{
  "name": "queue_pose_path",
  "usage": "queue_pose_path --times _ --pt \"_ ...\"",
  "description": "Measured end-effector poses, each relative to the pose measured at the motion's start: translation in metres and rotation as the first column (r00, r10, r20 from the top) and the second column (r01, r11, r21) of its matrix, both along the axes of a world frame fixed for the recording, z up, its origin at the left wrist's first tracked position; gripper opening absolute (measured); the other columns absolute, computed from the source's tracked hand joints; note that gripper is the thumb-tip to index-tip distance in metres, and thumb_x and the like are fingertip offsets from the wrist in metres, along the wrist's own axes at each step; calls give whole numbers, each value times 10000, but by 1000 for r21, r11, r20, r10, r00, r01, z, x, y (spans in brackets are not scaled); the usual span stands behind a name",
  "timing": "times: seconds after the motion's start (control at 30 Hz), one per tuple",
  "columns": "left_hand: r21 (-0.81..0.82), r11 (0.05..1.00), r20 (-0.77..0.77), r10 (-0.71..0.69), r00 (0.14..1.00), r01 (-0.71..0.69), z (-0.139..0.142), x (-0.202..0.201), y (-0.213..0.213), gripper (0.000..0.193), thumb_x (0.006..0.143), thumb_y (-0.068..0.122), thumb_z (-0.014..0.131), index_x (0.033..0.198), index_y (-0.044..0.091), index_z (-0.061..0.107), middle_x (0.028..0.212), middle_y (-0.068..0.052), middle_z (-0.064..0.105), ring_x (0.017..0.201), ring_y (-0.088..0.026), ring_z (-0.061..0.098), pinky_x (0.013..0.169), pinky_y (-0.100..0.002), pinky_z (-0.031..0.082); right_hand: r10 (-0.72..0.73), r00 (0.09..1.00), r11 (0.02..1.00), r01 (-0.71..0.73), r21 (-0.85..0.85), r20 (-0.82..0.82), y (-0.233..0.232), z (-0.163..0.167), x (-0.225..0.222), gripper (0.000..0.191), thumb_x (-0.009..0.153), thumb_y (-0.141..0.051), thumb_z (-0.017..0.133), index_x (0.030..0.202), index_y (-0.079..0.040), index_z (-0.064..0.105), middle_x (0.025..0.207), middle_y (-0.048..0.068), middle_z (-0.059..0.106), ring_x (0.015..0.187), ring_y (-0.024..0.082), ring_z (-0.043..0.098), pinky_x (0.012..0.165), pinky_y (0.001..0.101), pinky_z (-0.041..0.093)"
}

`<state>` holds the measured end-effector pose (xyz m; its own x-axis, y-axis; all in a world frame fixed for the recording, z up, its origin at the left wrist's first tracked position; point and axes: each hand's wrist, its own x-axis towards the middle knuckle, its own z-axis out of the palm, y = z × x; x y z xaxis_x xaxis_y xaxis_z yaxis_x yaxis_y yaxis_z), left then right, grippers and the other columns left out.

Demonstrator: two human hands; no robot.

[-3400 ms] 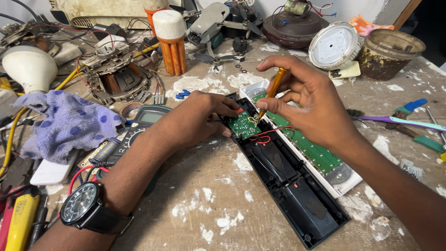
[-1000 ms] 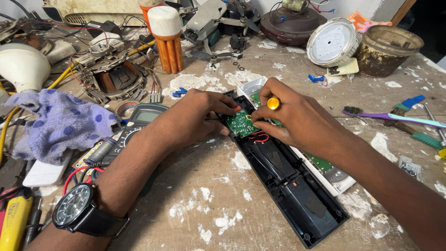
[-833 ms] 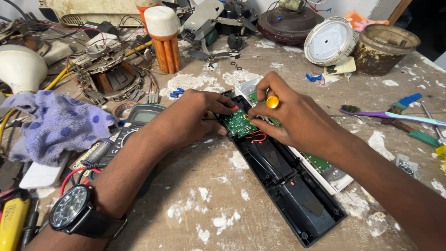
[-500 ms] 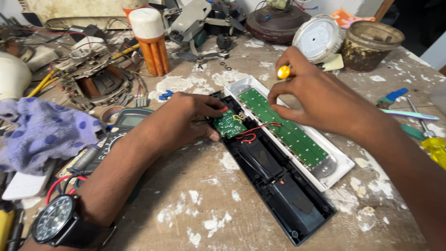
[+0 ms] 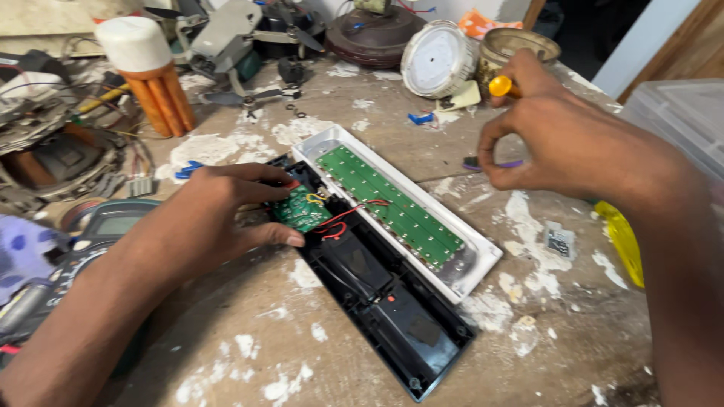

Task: The person opens the housing of an LED emergency light, separates the diffuser and battery compartment, and works on the internal circuit boards. They use a screwdriver to unscrew and adjust components on the small control board, reposition the boards in the casing, and handle the wiring while the light rests on a cluttered workbench.

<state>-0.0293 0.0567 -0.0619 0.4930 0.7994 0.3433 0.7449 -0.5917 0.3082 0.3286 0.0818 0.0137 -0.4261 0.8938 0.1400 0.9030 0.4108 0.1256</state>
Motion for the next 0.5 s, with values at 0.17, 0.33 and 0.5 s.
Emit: queue_pose_path --times 0.17,0.33,0.5 --pt "40 999 -13 14 1000 -13 -3 0 1 659 679 493 865 1178 73 767 1253 -143 709 1064 -350 705 863 -438 565 -233 960 970 240 -25 156 1 -8 36 209 628 -229 931 830 -208 881 1208 102 481 1250 290 468 1044 390 464" --pt "20 998 -17 52 999 -51 -7 -3 4 679 669 495 849 1218 106 761 1265 -126 736 1086 -334 718 896 -437 558 -410 889 895 435 -101 202 3 -17 53 203 639 -147 923 831 -186 865 1215 55 558 1268 267 459 1103 379 461" --pt "-6 993 -54 116 992 -116 -9 -5 5 698 632 502 850 1212 126 756 1237 -107 749 1077 -311 732 912 -429 572 -333 900 875 406 -264 283 -3 -11 54 179 696 -247 929 860 -228 859 1064 5 690 1207 207 521 1071 343 470"
